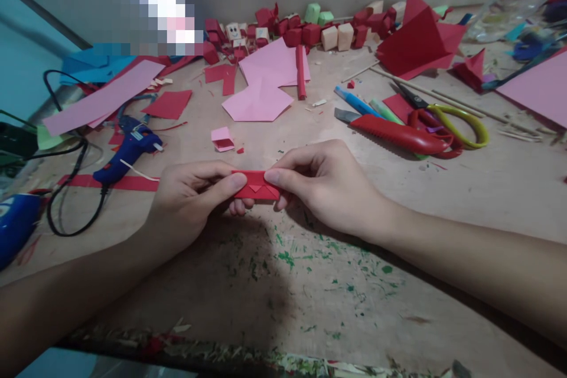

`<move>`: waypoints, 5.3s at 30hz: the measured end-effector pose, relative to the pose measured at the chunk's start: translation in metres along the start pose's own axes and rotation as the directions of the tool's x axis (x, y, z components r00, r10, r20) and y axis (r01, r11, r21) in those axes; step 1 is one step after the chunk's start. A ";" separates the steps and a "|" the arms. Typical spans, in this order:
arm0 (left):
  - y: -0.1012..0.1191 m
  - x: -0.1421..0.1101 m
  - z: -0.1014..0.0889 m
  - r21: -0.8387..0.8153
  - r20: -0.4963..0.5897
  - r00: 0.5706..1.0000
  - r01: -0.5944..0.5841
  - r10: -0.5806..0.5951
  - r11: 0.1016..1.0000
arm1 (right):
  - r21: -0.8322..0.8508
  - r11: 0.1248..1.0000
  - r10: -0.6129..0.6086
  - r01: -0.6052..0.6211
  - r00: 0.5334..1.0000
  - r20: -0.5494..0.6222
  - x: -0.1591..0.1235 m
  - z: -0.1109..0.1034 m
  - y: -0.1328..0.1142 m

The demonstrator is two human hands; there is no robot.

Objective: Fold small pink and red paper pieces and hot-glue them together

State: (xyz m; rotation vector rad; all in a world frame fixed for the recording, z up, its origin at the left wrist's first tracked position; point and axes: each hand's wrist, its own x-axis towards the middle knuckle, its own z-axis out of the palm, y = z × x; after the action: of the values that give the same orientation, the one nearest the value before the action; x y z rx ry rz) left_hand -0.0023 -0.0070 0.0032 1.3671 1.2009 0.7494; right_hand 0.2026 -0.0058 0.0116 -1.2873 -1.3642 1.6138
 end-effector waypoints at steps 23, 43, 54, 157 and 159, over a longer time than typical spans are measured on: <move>-0.004 0.002 -0.003 0.169 -0.008 0.985 -0.170 0.174 0.971 | -0.113 0.991 -0.072 0.077 0.996 0.047 -0.001 0.001 0.006; -0.008 0.002 0.002 0.075 0.006 0.997 -0.078 0.078 0.994 | -0.112 0.994 0.003 0.003 0.999 0.053 -0.002 0.000 0.005; -0.002 -0.001 0.004 0.144 0.036 0.995 -0.099 0.095 0.985 | -0.209 0.971 -0.100 0.115 0.992 0.083 -0.001 -0.002 0.005; -0.008 0.002 -0.006 0.063 0.117 0.904 -0.421 0.412 0.905 | -0.114 0.978 -0.175 0.176 0.984 0.017 0.003 -0.004 0.008; -0.007 0.004 -0.006 0.126 0.114 0.888 -0.457 0.445 0.880 | -0.132 0.971 -0.199 0.198 0.980 0.006 0.004 -0.005 0.006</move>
State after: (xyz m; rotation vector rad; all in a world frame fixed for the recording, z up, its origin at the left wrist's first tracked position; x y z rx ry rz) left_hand -0.0085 -0.0027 -0.0034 1.8205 0.8909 0.9305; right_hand 0.2071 -0.0019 0.0047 -1.1872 -1.5651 1.4019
